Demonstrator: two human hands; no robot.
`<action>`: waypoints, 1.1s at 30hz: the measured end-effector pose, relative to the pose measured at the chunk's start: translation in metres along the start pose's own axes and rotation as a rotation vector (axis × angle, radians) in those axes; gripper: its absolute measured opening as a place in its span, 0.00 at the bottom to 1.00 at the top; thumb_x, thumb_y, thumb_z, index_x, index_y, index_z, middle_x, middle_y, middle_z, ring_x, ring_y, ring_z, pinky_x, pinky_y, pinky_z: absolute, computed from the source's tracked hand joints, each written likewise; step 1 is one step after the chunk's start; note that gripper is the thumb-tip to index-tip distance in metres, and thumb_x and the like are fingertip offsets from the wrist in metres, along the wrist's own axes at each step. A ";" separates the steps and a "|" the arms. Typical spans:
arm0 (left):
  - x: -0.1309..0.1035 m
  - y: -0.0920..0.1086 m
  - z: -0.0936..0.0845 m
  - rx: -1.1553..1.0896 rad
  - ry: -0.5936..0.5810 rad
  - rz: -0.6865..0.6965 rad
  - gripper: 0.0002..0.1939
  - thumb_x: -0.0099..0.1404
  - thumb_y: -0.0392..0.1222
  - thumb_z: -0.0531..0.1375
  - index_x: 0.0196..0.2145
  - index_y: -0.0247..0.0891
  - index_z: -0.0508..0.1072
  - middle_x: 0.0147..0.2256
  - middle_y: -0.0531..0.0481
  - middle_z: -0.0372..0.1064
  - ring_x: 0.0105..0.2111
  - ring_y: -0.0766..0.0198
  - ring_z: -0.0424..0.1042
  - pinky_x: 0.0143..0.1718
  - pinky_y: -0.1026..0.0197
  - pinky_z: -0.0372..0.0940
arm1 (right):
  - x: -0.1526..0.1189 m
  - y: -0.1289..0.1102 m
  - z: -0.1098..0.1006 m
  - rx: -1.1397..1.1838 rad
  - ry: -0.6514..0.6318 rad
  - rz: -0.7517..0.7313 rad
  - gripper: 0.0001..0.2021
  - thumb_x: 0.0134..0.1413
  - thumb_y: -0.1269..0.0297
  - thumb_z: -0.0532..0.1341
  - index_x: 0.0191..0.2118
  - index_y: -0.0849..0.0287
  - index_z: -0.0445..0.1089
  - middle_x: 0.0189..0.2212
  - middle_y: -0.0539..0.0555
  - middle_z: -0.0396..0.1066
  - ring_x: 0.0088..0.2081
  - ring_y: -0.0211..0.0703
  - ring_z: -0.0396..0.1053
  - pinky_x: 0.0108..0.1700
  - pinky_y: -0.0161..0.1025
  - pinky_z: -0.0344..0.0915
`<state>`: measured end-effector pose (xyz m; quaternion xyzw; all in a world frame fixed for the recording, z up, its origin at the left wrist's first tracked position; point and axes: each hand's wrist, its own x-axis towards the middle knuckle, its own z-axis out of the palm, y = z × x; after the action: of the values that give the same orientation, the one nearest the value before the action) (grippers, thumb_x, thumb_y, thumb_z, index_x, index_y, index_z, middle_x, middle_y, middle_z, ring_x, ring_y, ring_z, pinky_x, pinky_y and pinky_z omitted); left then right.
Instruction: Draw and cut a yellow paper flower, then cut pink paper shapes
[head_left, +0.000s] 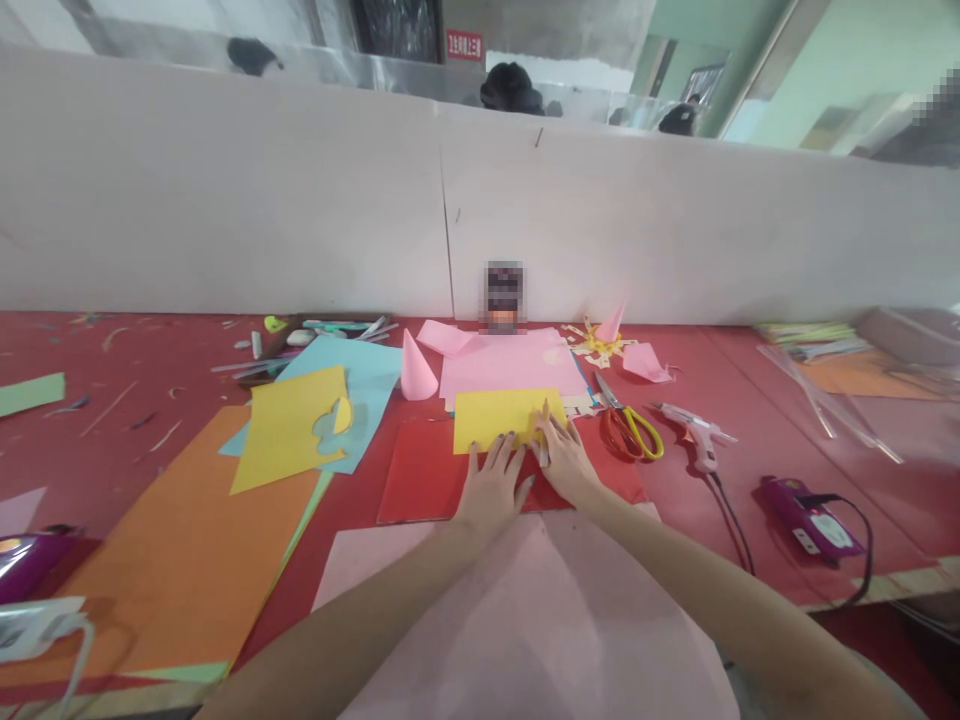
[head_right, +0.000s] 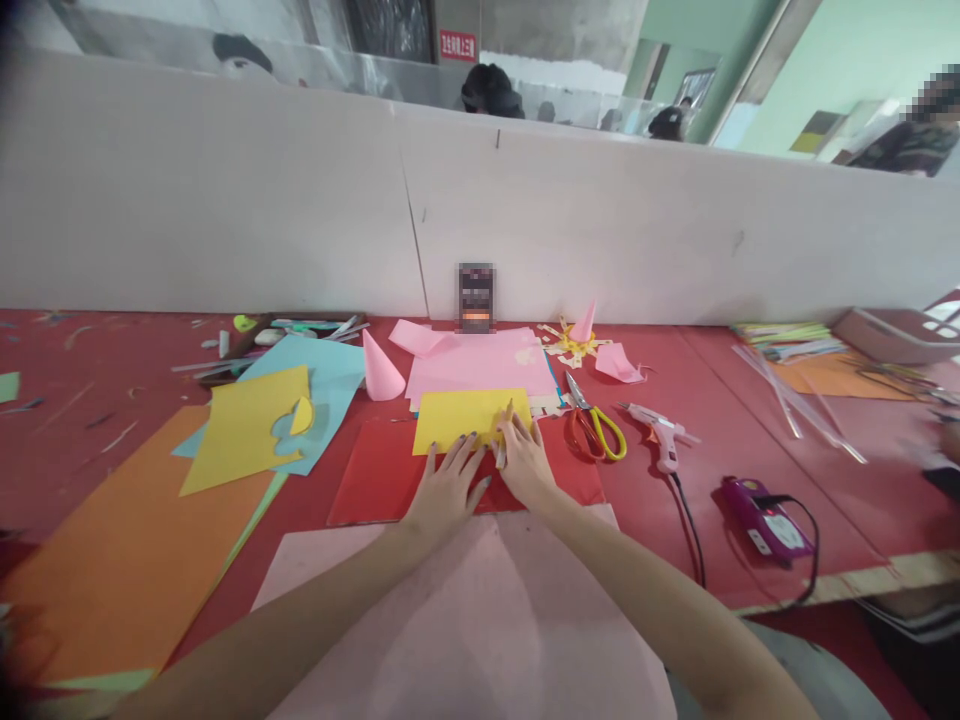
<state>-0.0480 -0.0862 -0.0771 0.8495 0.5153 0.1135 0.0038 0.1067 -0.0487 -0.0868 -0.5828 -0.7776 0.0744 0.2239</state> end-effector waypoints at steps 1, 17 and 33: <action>0.000 0.000 0.001 0.006 -0.002 0.004 0.24 0.67 0.48 0.39 0.56 0.38 0.58 0.59 0.42 0.52 0.59 0.53 0.50 0.56 0.38 0.45 | -0.001 -0.001 0.000 -0.007 -0.005 0.009 0.17 0.59 0.65 0.48 0.53 0.63 0.59 0.55 0.62 0.61 0.59 0.48 0.53 0.59 0.51 0.45; -0.001 0.001 0.005 -0.002 -0.049 0.009 0.29 0.66 0.54 0.40 0.59 0.38 0.54 0.62 0.44 0.45 0.61 0.52 0.43 0.59 0.40 0.39 | -0.005 0.002 -0.001 0.008 0.037 -0.048 0.20 0.49 0.78 0.49 0.49 0.60 0.63 0.52 0.60 0.64 0.58 0.51 0.54 0.58 0.54 0.46; -0.001 -0.004 -0.003 -0.020 -0.041 0.067 0.32 0.62 0.58 0.45 0.59 0.37 0.54 0.63 0.42 0.39 0.62 0.49 0.36 0.59 0.40 0.37 | 0.002 0.003 -0.011 0.264 0.160 0.075 0.10 0.55 0.70 0.49 0.42 0.58 0.62 0.43 0.59 0.72 0.47 0.47 0.68 0.53 0.51 0.57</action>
<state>-0.0521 -0.0856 -0.0751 0.8682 0.4854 0.1011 0.0190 0.1137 -0.0479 -0.0775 -0.5809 -0.7185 0.1379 0.3568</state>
